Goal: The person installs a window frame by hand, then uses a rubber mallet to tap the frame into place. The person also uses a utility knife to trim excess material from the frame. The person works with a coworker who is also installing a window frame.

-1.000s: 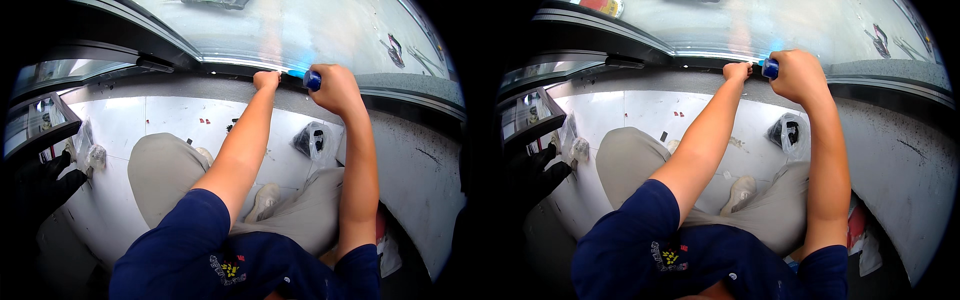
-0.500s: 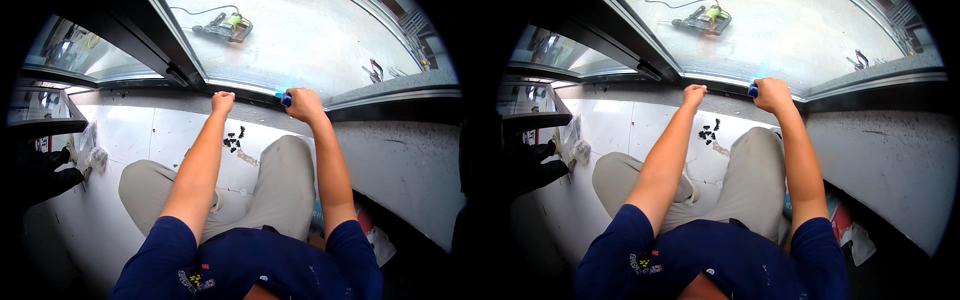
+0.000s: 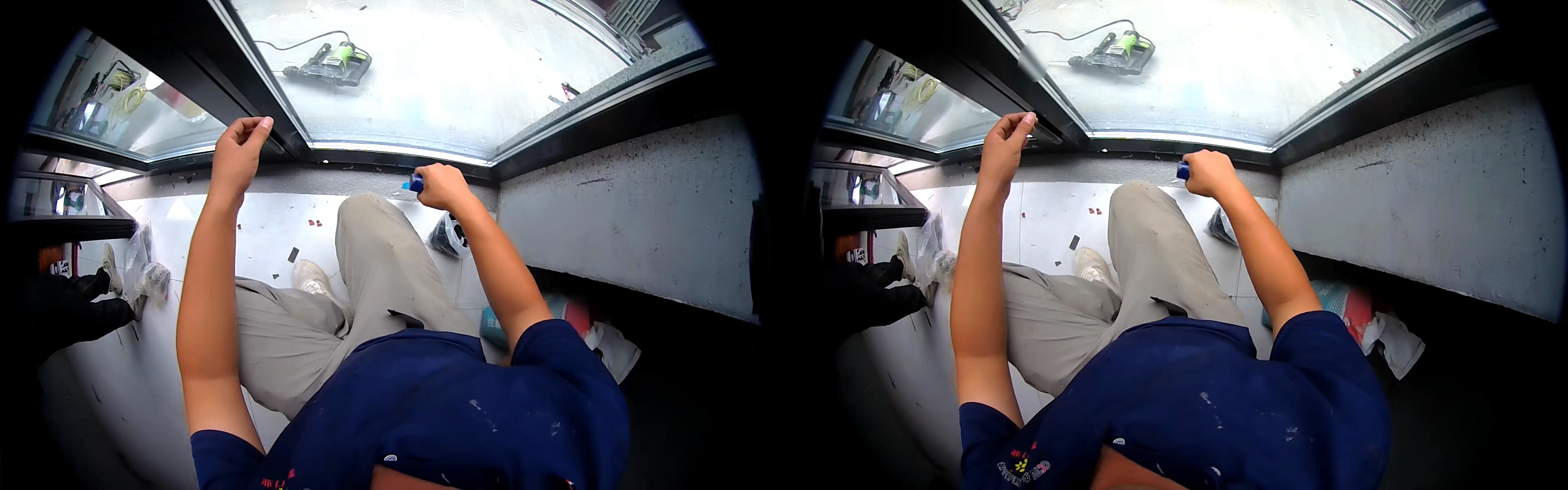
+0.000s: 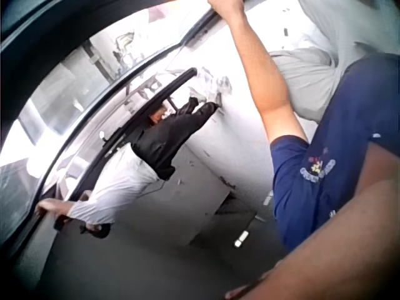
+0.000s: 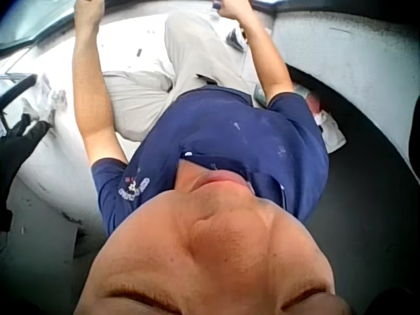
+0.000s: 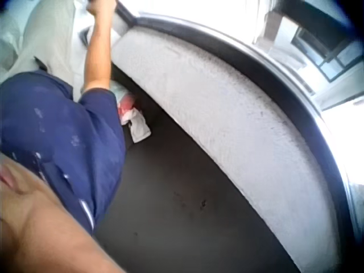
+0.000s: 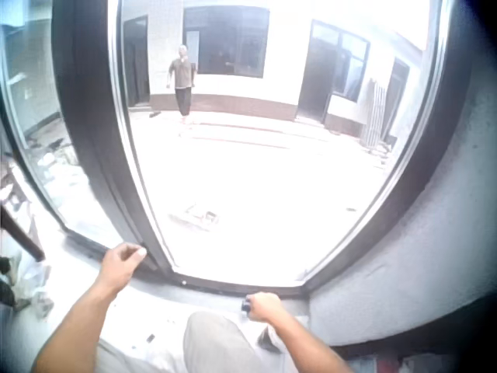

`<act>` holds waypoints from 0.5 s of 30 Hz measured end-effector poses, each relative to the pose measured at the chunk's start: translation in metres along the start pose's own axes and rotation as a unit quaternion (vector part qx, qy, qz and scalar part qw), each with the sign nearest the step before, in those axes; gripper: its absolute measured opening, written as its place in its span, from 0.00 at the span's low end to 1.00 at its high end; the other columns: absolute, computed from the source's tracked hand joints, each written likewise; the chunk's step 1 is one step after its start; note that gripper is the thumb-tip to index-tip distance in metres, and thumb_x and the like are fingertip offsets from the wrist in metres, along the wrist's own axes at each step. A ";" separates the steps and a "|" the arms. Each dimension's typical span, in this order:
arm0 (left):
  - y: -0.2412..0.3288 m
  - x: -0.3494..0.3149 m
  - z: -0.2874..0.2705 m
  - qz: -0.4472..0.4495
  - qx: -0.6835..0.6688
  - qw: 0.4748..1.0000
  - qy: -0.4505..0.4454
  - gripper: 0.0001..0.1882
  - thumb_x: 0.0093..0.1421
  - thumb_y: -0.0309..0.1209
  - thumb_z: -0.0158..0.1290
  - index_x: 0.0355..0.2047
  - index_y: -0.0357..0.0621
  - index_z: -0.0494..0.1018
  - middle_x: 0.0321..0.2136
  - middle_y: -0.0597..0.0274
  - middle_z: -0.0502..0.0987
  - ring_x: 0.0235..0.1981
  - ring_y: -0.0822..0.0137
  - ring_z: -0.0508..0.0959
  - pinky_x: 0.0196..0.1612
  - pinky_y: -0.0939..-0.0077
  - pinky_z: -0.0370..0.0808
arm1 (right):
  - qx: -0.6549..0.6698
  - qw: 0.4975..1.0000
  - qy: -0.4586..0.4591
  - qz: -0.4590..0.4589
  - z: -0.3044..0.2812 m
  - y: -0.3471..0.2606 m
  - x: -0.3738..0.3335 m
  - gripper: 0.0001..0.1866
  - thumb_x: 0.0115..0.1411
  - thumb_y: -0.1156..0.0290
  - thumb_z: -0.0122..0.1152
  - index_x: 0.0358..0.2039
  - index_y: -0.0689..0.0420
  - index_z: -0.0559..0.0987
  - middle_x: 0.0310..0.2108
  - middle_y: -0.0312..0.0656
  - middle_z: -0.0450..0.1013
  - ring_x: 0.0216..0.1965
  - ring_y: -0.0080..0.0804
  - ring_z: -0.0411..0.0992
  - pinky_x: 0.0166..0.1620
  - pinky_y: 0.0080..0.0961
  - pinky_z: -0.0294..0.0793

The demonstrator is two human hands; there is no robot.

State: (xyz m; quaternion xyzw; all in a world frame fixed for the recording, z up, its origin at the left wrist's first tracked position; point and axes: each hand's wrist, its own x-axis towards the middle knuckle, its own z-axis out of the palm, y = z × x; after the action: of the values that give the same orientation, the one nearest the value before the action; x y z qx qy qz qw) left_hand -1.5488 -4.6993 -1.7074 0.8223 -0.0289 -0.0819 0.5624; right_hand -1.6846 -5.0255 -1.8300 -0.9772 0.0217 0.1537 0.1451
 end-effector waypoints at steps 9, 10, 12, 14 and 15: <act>0.002 -0.005 -0.023 0.140 0.099 0.984 0.059 0.12 0.61 0.36 0.55 0.35 0.40 0.79 0.37 0.54 0.78 0.39 0.56 0.78 0.44 0.67 0.74 | -0.005 0.999 0.014 0.030 0.037 0.039 0.016 0.15 0.40 0.66 0.66 0.32 0.56 0.81 0.32 0.54 0.78 0.38 0.55 0.76 0.42 0.44 0.76; -0.001 0.000 -0.022 0.163 0.106 0.978 0.072 0.11 0.61 0.36 0.55 0.34 0.40 0.79 0.36 0.54 0.77 0.38 0.56 0.78 0.44 0.66 0.74 | 0.023 0.995 -0.043 0.084 0.038 0.046 0.021 0.16 0.40 0.66 0.66 0.33 0.56 0.81 0.32 0.54 0.79 0.38 0.54 0.77 0.42 0.44 0.76; 0.001 0.005 -0.027 0.171 0.108 0.975 0.091 0.11 0.60 0.36 0.56 0.32 0.40 0.78 0.35 0.54 0.76 0.38 0.55 0.78 0.43 0.64 0.74 | 0.047 0.996 -0.024 0.070 0.038 0.041 0.028 0.17 0.40 0.68 0.66 0.33 0.59 0.81 0.31 0.55 0.79 0.36 0.53 0.78 0.42 0.42 0.77; -0.003 0.011 -0.034 0.148 0.106 0.977 0.110 0.10 0.60 0.36 0.56 0.31 0.41 0.78 0.35 0.55 0.76 0.38 0.55 0.78 0.44 0.64 0.74 | 0.054 0.994 -0.051 0.080 0.024 0.019 0.038 0.19 0.39 0.68 0.65 0.34 0.62 0.82 0.33 0.57 0.79 0.36 0.52 0.79 0.42 0.41 0.77; -0.003 0.012 -0.034 0.149 0.101 0.978 0.110 0.11 0.60 0.37 0.56 0.31 0.41 0.77 0.35 0.55 0.75 0.38 0.55 0.78 0.45 0.64 0.74 | 0.029 0.997 -0.032 0.062 0.020 0.009 0.036 0.20 0.39 0.68 0.65 0.35 0.63 0.82 0.33 0.58 0.79 0.37 0.52 0.79 0.42 0.41 0.77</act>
State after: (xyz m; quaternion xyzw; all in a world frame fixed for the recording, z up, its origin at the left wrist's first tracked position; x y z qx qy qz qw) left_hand -1.5313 -4.6682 -1.6997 0.8652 -0.0970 0.0967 0.4823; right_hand -1.6566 -5.0280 -1.8616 -0.9639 0.0823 0.1931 0.1638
